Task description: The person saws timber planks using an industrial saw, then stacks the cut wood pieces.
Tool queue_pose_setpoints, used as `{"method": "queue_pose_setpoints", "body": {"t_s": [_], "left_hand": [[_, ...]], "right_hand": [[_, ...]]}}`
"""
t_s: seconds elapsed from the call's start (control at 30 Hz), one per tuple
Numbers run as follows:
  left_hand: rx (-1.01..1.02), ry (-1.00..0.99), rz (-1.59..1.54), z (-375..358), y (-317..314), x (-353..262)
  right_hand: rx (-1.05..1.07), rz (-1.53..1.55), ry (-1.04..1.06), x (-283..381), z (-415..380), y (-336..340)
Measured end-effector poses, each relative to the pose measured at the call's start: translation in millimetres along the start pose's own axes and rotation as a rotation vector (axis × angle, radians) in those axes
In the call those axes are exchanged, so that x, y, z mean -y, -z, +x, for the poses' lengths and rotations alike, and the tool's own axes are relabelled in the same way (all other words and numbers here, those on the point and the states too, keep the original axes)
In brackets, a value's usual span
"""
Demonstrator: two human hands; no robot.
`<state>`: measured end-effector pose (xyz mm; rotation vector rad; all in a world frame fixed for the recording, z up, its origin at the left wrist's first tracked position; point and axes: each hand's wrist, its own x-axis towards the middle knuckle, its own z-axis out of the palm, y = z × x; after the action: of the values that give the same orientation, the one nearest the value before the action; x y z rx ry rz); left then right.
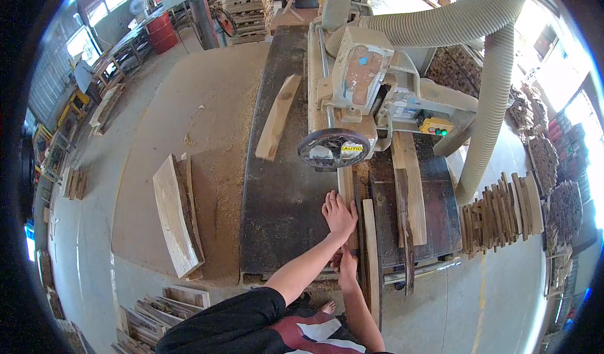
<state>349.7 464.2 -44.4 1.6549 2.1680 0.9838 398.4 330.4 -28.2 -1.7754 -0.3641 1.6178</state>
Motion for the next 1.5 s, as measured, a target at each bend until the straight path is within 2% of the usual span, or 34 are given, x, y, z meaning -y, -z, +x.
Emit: {"method": "queue_pose_setpoints", "body": {"t_s": [0.27,0.33,0.4,0.47,0.53,0.57,0.6,0.67,0.73,0.8,0.87,0.97,1.03,1.07,1.13,1.17,1.23,1.27,1.3,1.33,1.37,1.4,1.47,1.5], "left_hand": [[0.037,-0.008,0.023,0.0,-4.3,4.5],[0.039,-0.001,0.035,-1.8,-3.5,4.6],[0.035,0.005,0.047,-0.8,-7.2,5.0],[-0.020,-0.005,0.037,10.2,-15.4,2.8],[-0.001,0.008,0.009,26.9,-21.9,3.3],[-0.047,0.004,-0.045,37.7,-26.5,3.3],[-0.103,-0.005,-0.099,52.2,-29.0,6.6],[-0.115,0.024,-0.155,67.8,-27.2,21.1],[-0.225,0.021,-0.281,83.4,23.1,41.3],[-0.493,0.057,-0.203,101.8,64.4,80.8],[-0.676,0.246,0.041,134.2,96.6,115.4],[-0.514,0.237,0.144,177.0,137.8,168.0],[0.025,0.038,0.119,193.7,136.0,204.1],[0.041,0.029,0.128,192.4,141.2,200.4],[0.259,0.140,0.160,185.0,163.6,171.7],[0.264,0.127,0.168,170.5,176.6,157.3],[0.401,0.313,-0.410,126.8,202.1,132.3],[0.387,0.258,-0.743,100.5,163.0,166.1],[0.406,0.217,-0.865,68.2,173.9,149.3],[0.432,0.176,-0.863,37.3,186.6,134.3],[0.443,0.172,-0.869,3.9,174.3,139.8],[0.509,0.249,-0.928,-28.4,180.2,128.5],[0.486,0.195,-0.915,-93.6,176.1,122.1],[0.560,0.201,-0.788,-121.4,173.5,130.4]], "right_hand": [[0.011,-0.022,0.025,-0.3,1.7,3.0],[0.118,0.148,0.006,-13.3,12.4,11.3],[0.087,0.122,0.037,-11.1,12.2,8.5],[0.062,0.037,-0.040,4.1,24.1,6.7],[0.029,0.125,-0.031,17.9,35.5,-7.3],[-0.002,0.184,-0.047,23.0,42.3,-13.8],[-0.027,0.094,0.033,36.8,33.9,-22.6],[-0.026,0.217,0.073,44.0,45.3,-38.9],[-0.111,0.202,0.046,59.9,54.6,-54.1],[-0.144,0.125,0.104,73.5,62.3,-70.0],[-0.202,0.090,0.148,84.0,78.3,-87.5],[-0.159,0.131,0.184,99.1,102.6,-102.9],[-0.116,0.153,0.138,116.9,119.8,-107.4],[-0.083,0.155,0.117,125.1,126.8,-107.2],[-0.042,0.139,0.120,136.9,139.9,-108.9],[-0.044,0.155,0.117,135.3,142.5,-107.1],[-0.017,0.130,0.117,134.1,144.9,-104.6],[-0.014,0.149,0.119,126.2,132.7,-103.1],[0.064,0.073,0.245,111.0,114.0,-102.2],[0.139,-0.005,0.372,94.2,94.6,-96.5],[0.240,-0.041,0.285,76.1,73.5,-85.1],[0.339,-0.077,0.198,54.8,50.7,-68.3],[0.608,-0.341,0.095,7.1,0.3,-25.7],[0.566,-0.367,0.119,-12.6,-40.8,-10.5]]}}
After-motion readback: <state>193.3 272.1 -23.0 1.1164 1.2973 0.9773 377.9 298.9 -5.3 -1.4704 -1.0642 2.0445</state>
